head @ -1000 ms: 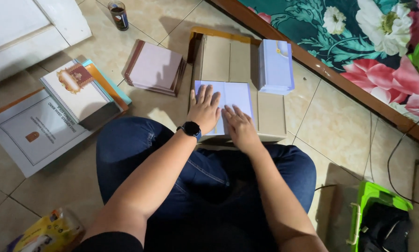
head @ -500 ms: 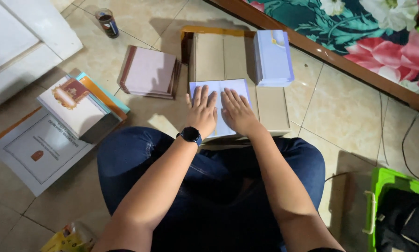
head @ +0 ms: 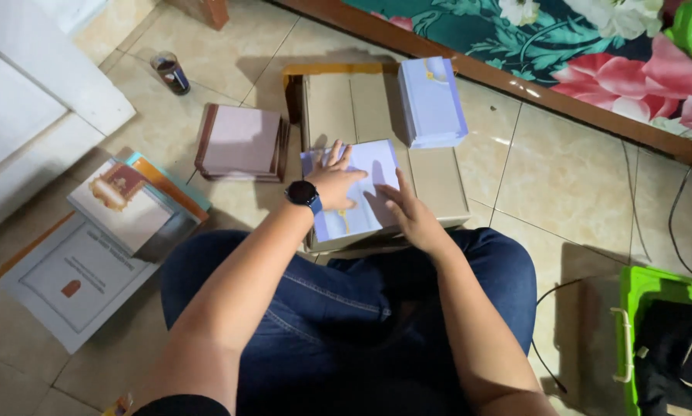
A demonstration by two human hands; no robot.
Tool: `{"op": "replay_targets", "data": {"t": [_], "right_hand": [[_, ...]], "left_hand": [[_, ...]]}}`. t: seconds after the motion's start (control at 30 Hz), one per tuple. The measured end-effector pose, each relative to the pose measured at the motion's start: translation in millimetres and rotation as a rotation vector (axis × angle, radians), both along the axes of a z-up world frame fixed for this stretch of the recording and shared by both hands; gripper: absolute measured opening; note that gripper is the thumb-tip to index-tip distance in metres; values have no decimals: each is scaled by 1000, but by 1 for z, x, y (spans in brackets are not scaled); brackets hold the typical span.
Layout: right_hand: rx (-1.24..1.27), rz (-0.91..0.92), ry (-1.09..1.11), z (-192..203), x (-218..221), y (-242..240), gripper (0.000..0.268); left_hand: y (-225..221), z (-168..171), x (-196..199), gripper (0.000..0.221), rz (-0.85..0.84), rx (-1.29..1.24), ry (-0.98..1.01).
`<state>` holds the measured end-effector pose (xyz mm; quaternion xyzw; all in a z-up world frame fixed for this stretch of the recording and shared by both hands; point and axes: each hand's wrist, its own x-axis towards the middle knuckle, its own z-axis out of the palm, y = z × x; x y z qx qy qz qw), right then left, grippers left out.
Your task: Folding sheets of paper and inserting them into purple envelopes or folders.
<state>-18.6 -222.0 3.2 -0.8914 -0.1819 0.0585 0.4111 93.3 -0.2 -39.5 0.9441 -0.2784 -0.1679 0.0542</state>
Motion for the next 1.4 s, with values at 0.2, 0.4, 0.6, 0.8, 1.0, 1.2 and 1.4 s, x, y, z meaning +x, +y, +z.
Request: {"op": "replay_targets", "data": {"t": [0.2, 0.4, 0.6, 0.8, 1.0, 1.2, 1.4], "right_hand": [[84, 29, 20, -6, 5, -5, 75], [23, 7, 46, 5, 5, 2, 78], [-45, -18, 40, -5, 6, -1, 73], [69, -137, -4, -1, -3, 9, 58], [575, -352, -67, -5, -6, 21, 33], [638, -412, -125, 11, 12, 14, 50], [460, -457, -336, 29, 107, -78, 48]], "left_hand": [[22, 54, -10, 114, 52, 145, -13], [42, 34, -16, 119, 328, 246, 7], [69, 29, -45, 86, 520, -142, 38], [95, 16, -54, 18, 396, -271, 63], [56, 66, -71, 23, 682, -865, -1], [-27, 76, -51, 14, 659, -1192, -92], [-93, 82, 12, 35, 397, -1172, -394]]}}
